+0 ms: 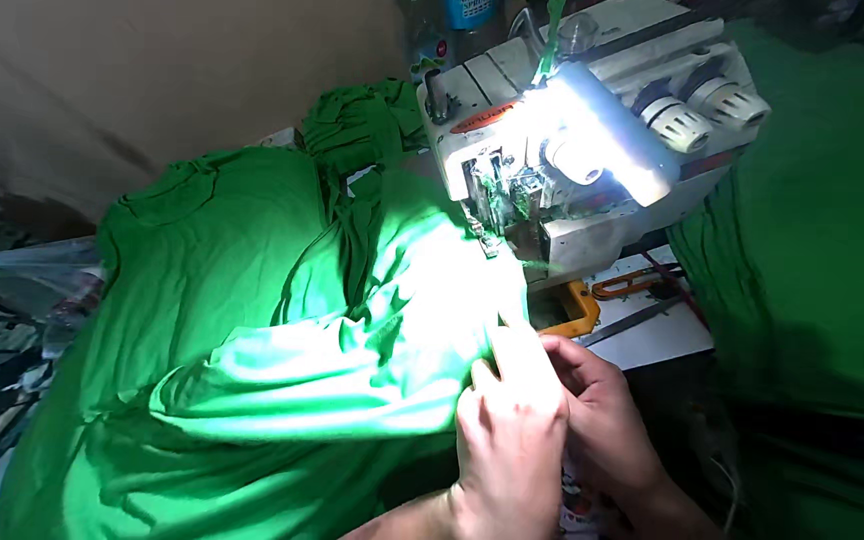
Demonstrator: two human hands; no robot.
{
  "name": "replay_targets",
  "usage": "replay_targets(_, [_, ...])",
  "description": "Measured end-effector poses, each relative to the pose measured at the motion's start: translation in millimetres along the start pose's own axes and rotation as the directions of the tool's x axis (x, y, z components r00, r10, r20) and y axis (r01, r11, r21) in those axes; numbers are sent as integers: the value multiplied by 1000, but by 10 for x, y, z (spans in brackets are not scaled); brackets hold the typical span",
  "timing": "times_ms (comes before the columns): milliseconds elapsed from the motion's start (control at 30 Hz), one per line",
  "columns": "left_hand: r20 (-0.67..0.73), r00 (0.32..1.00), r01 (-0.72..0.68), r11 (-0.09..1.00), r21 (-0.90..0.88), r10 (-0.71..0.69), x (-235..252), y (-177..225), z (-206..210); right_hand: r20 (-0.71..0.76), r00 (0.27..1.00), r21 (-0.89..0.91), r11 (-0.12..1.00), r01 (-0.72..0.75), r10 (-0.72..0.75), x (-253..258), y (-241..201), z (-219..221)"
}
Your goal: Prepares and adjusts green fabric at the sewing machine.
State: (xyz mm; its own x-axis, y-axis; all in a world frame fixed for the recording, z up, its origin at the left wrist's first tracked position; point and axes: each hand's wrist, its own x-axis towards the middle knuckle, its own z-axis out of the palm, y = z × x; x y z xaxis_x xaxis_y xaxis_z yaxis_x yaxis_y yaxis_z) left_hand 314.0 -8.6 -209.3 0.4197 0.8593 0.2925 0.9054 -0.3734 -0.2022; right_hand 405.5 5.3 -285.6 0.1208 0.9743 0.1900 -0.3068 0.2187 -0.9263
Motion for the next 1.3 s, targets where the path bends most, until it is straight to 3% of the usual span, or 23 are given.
replay_targets(100, [-27, 999, 16, 996, -92, -19, 67, 1, -8, -5, 1000, -24, 1000, -17, 17, 75, -27, 8])
replay_targets(233, [-79, 984, 127, 944, -303, -158, 202, 6, 48, 7, 999, -42, 999, -31, 31, 217, -31, 4])
replay_targets(300, [-181, 951, 190, 936, -295, -250, 239, -8, 173, 17, 999, -43, 998, -47, 48, 273, -33, 11])
replay_targets(400, [-151, 901, 366, 899, -242, -408, 122, -78, 239, 22, 996, -23, 996, -85, 86, 281, -47, 26])
replay_targets(467, [-163, 881, 404, 886, -227, -443, -57, -163, 287, 48, 993, -32, 994, -104, 105, 230, -52, 18])
replay_targets(667, [-269, 887, 285, 903, -322, -376, -28, -233, 56, 62, 992, -50, 993, -105, 108, 55, -40, 9])
replay_targets(833, [-357, 907, 159, 967, -197, -222, -18, -176, -85, 41, 994, -73, 993, -97, 100, -23, -96, -30])
replay_targets(967, [-339, 917, 174, 976, -129, -209, -327, -113, 7, 15, 996, -138, 987, -81, 84, -73, -130, -96])
replay_targets(1067, [-350, 909, 168, 967, -190, -227, -484, -5, 112, 16, 997, -173, 983, -67, 71, -110, -138, -153])
replay_targets(1300, [-441, 871, 100, 957, -273, -217, -449, 52, 331, 21, 999, -222, 974, -37, 43, -91, -114, -226])
